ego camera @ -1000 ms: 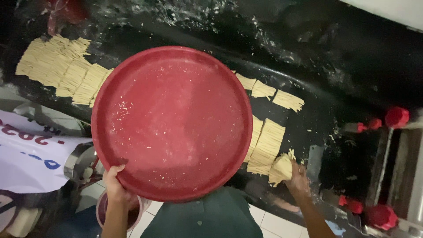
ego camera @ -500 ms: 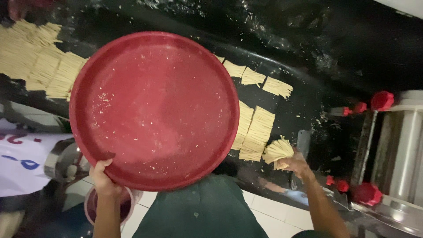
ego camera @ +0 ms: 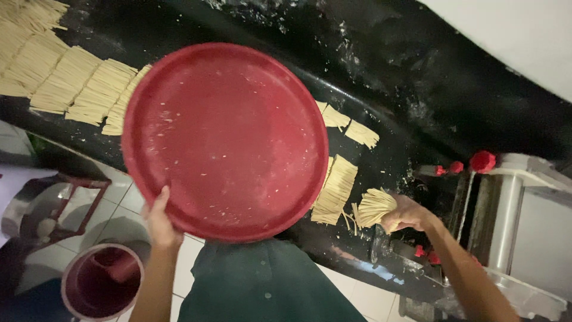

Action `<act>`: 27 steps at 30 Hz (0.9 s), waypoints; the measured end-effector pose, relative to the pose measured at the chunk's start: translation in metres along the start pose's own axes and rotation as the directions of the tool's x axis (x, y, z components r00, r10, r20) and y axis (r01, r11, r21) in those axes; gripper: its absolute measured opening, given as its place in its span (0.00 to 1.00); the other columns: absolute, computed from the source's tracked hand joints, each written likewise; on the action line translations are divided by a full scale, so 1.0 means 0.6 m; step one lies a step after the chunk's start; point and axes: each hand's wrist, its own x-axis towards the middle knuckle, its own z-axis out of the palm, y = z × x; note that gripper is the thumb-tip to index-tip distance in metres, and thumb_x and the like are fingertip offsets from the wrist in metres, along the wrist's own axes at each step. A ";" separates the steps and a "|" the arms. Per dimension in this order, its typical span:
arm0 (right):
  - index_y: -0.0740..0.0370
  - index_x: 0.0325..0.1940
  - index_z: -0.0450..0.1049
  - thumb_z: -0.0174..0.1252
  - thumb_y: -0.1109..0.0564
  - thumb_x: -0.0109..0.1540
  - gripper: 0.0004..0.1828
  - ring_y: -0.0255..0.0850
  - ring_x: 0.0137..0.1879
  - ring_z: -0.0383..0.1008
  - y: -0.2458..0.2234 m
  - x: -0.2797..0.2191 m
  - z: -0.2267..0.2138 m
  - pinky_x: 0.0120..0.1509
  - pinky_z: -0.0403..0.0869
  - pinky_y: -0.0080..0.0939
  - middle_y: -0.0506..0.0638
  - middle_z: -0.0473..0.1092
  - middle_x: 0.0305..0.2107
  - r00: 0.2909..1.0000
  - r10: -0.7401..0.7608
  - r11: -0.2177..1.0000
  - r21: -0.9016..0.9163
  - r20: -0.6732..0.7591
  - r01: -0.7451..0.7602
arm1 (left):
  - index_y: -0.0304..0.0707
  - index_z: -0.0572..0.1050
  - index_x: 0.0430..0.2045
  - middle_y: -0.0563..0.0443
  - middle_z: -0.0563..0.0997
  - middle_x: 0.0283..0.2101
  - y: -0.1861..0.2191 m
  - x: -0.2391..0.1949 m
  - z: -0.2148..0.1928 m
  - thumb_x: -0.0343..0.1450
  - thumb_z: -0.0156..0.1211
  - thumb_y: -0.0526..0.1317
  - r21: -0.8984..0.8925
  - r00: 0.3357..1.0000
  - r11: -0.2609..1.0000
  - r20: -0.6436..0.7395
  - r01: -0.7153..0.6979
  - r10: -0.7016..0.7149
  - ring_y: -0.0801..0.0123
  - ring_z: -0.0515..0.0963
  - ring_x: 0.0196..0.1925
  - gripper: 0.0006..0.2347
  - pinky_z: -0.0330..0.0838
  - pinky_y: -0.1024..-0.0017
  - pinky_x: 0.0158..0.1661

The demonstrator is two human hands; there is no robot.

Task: The person uses a large knife to cut long strips of dough into smaller bundles on a black countertop. They then pick up the cut noodle bundles by hand and place them onto a red tray.

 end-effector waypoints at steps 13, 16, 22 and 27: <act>0.49 0.66 0.69 0.81 0.60 0.34 0.56 0.60 0.46 0.79 -0.404 -0.233 0.247 0.44 0.76 0.57 0.62 0.77 0.40 0.746 -0.647 0.664 -0.363 0.159 0.654 | 0.43 0.78 0.35 0.47 0.78 0.31 0.008 -0.109 0.179 0.71 0.68 0.52 -0.103 0.971 0.966 0.070 0.236 -0.229 0.61 0.79 0.29 0.13 0.74 0.65 0.31; 0.52 0.67 0.64 0.81 0.59 0.38 0.55 0.65 0.53 0.75 -0.384 -0.170 0.335 0.54 0.74 0.64 0.65 0.73 0.48 0.673 -0.722 0.556 -0.445 0.158 0.702 | 0.44 0.78 0.32 0.48 0.79 0.28 0.025 -0.130 0.190 0.71 0.68 0.50 -0.164 0.960 0.946 0.076 0.278 -0.269 0.61 0.80 0.26 0.12 0.74 0.66 0.28; 0.56 0.69 0.58 0.84 0.52 0.37 0.61 0.73 0.63 0.70 -0.384 -0.248 0.337 0.65 0.71 0.70 0.72 0.68 0.54 0.762 -0.580 0.627 -0.439 0.288 0.644 | 0.44 0.77 0.30 0.48 0.79 0.26 0.064 -0.168 0.172 0.71 0.68 0.49 -0.093 0.951 0.956 0.168 0.276 -0.259 0.63 0.81 0.24 0.11 0.74 0.69 0.26; 0.59 0.65 0.60 0.84 0.60 0.40 0.55 0.50 0.48 0.74 -0.375 -0.192 0.322 0.52 0.78 0.41 0.58 0.71 0.42 0.768 -0.568 0.802 -0.012 0.296 0.598 | 0.42 0.77 0.31 0.46 0.81 0.27 0.078 -0.168 0.181 0.73 0.65 0.48 -0.105 0.935 0.954 0.256 0.280 -0.246 0.61 0.82 0.24 0.10 0.76 0.67 0.26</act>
